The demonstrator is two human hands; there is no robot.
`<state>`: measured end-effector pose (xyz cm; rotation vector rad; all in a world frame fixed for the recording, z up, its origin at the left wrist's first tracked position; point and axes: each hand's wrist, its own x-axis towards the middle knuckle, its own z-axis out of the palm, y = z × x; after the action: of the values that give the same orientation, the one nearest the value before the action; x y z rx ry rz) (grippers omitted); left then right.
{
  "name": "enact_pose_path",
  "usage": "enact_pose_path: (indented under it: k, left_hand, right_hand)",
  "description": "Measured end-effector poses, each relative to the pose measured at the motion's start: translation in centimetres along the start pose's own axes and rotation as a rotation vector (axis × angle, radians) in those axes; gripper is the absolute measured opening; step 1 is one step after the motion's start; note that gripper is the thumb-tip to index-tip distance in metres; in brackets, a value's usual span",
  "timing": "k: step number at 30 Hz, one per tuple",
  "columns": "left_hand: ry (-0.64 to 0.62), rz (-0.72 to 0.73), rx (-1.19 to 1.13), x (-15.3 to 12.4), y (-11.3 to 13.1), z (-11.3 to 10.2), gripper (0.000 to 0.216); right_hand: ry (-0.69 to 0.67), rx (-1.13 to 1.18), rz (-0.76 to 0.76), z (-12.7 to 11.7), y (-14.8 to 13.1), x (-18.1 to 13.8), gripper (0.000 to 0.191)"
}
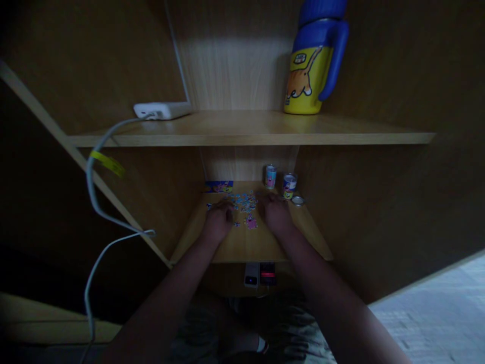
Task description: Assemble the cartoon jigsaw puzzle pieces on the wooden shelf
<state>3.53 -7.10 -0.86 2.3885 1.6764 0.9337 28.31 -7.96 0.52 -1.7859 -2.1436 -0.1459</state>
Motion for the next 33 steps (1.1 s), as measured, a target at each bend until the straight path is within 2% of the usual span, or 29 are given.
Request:
enact_pose_path:
  k: [3,8,14,18,20,24,33]
  left_hand:
    - [0.005,-0.073,-0.021,0.4,-0.2,0.1,0.026]
    - [-0.002,-0.117,-0.033,0.8,-0.4,0.1,0.023]
    - [0.016,-0.114,-0.024,0.7,-0.7,0.3,0.023]
    - [0.042,-0.105,-0.036,0.5,-0.8,0.5,0.024]
    - [0.047,-0.112,-0.045,0.2,-0.9,0.5,0.025]
    - [0.067,-0.135,-0.076,-0.1,-1.1,0.2,0.026]
    - [0.111,-0.202,0.034,0.0,-1.5,-0.1,0.024]
  right_hand:
    - [-0.086,-0.031,-0.128,0.2,0.1,2.8,0.052]
    - [-0.128,-0.114,-0.084,1.7,-0.3,5.3,0.041]
    - [-0.056,-0.079,-0.031,2.4,0.9,4.7,0.033]
    - [-0.004,-0.025,0.052,2.0,1.7,4.3,0.037]
    - [0.006,0.005,0.039,2.1,1.9,4.3,0.038]
    - [-0.027,0.027,-0.021,2.4,1.8,4.3,0.038]
    - [-0.112,-0.056,0.078,1.3,1.4,3.9,0.035]
